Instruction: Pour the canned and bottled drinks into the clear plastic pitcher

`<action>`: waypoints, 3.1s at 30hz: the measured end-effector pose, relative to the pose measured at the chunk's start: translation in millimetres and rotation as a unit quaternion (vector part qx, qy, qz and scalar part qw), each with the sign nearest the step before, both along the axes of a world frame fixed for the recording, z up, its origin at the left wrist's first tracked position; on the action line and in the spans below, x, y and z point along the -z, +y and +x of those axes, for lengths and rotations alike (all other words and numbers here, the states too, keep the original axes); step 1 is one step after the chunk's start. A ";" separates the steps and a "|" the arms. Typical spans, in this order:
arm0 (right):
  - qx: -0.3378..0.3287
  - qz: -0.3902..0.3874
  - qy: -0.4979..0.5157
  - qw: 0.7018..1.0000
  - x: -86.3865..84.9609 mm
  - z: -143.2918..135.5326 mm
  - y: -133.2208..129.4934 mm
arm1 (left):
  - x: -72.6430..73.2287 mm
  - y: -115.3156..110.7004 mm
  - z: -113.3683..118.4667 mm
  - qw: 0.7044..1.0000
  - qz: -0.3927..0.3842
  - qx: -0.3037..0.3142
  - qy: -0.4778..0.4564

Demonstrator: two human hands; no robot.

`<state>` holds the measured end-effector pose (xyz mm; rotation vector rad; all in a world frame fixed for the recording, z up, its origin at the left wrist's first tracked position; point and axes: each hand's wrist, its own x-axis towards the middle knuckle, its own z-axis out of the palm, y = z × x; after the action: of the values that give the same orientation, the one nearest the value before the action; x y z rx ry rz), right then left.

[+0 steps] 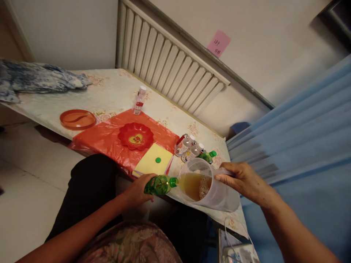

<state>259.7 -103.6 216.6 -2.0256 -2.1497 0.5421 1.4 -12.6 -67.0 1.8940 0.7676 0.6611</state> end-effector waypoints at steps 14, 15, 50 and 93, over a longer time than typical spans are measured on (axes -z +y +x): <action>0.106 0.014 0.207 0.973 39.4 25.9 8.7 | -8.7 3.2 -9.9 0.997 -0.064 -0.046 -0.026; 0.118 0.017 0.232 0.965 45.1 29.3 11.1 | -8.7 3.8 -11.6 0.996 -0.067 -0.053 -0.029; 0.200 0.242 0.597 0.738 168.6 -134.3 264.4 | 0.2 13.3 -46.1 0.978 -0.175 -0.097 -0.061; 0.115 0.135 0.179 0.968 285.9 -67.7 154.5 | -7.7 14.2 -45.3 0.976 -0.161 -0.127 -0.075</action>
<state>192.0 51.0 -69.2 -1.8295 -1.6557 0.5046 -43.9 1.5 -59.3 1.4482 0.9646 0.7756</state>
